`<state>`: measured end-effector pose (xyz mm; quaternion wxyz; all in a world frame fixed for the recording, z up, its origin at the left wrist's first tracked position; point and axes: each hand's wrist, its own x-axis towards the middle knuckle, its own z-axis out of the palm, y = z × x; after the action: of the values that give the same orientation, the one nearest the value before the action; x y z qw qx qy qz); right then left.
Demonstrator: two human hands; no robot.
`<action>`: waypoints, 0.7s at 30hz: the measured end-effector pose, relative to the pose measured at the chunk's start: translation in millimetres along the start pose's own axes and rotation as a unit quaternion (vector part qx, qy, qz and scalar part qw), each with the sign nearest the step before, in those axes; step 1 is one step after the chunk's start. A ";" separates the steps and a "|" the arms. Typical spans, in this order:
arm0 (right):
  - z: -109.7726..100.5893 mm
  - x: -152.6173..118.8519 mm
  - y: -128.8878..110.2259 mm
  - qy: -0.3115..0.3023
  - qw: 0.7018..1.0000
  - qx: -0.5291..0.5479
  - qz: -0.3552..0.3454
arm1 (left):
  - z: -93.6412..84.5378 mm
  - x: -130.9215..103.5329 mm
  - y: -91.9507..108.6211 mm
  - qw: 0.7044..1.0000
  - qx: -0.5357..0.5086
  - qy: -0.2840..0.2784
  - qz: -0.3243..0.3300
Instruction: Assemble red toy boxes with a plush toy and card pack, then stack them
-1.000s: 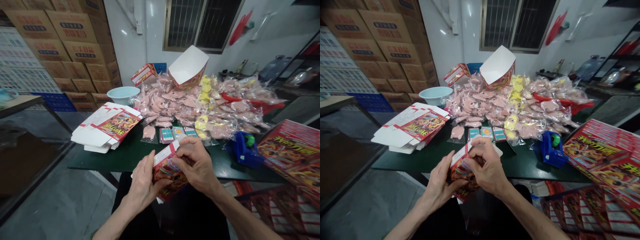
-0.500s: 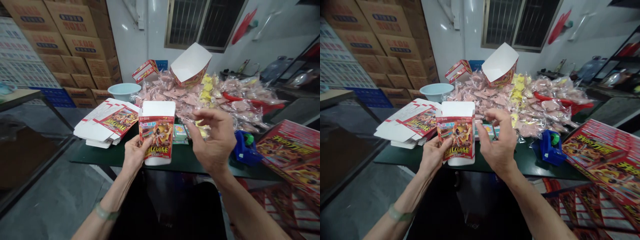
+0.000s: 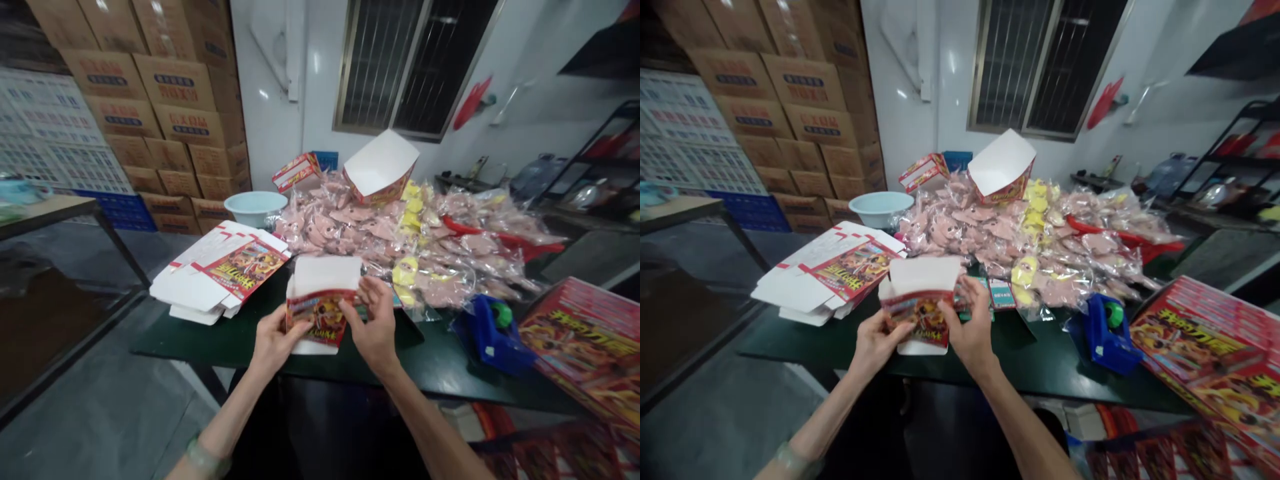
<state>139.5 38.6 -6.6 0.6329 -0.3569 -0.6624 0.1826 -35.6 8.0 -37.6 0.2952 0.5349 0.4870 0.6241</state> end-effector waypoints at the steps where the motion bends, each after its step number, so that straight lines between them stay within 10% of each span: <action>1: -0.8 -2.0 -0.9 -0.007 1.000 -0.003 -0.021 | -2.7 -1.7 -1.5 1.000 0.009 -0.001 0.007; 9: -4.9 13.7 6.6 -0.095 0.985 -0.089 -0.113 | 1.3 5.6 -7.7 0.999 -0.015 -0.043 0.020; 21: -9.8 14.6 -14.8 -0.054 0.989 -0.076 -0.113 | 14.8 25.2 45.1 0.957 0.095 0.118 0.246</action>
<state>146.2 36.8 15.3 0.5843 -0.3161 -0.7434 0.0780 -21.0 18.9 13.0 0.0211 0.5862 0.4289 0.6870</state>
